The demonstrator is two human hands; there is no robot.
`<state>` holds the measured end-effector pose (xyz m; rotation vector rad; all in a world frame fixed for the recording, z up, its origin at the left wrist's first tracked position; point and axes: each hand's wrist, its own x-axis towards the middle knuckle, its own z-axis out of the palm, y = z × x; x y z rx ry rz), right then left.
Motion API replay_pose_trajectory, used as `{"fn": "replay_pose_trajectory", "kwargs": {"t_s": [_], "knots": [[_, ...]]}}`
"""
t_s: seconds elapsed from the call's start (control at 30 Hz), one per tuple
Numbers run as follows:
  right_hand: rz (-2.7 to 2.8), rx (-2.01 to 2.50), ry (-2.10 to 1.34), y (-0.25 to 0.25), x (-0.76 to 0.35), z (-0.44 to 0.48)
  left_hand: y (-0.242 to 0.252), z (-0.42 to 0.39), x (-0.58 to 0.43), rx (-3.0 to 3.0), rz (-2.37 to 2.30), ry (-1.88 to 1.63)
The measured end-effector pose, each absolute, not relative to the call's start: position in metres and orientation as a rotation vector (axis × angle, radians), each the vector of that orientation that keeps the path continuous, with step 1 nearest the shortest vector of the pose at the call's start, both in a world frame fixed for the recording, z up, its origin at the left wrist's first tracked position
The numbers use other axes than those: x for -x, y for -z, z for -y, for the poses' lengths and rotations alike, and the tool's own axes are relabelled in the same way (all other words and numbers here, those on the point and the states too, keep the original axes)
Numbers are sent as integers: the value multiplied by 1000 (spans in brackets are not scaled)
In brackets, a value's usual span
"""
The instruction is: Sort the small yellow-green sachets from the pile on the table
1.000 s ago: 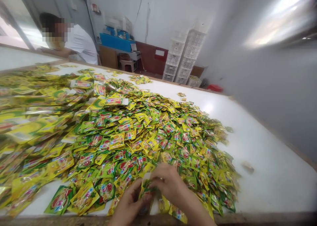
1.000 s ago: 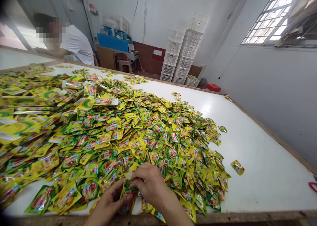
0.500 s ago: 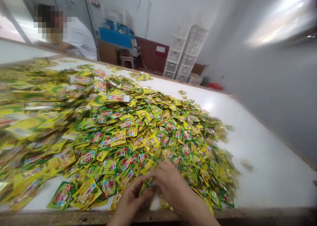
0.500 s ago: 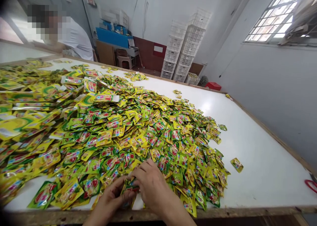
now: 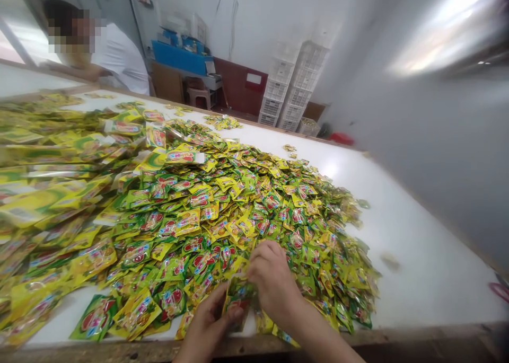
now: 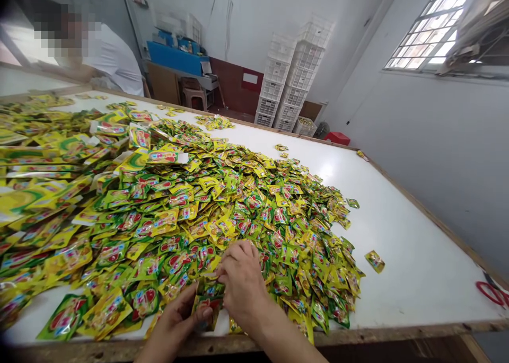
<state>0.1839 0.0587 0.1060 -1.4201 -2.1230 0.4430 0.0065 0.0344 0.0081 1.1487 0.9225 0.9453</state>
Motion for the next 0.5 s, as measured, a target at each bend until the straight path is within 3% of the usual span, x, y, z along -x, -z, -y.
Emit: {"fn": "replay_pose_trajectory", "kwargs": {"t_s": [0.1, 0.27, 0.5], "knots": [[1911, 1534, -553, -87, -184, -49, -7, -35, -7, -1156, -950, -933], [2147, 1453, -761, -93, -190, -40, -14, -34, -11, -1142, -964, -891], [2111, 1346, -777, -93, -184, -36, -21, -36, -5, -1145, -969, -874]]}}
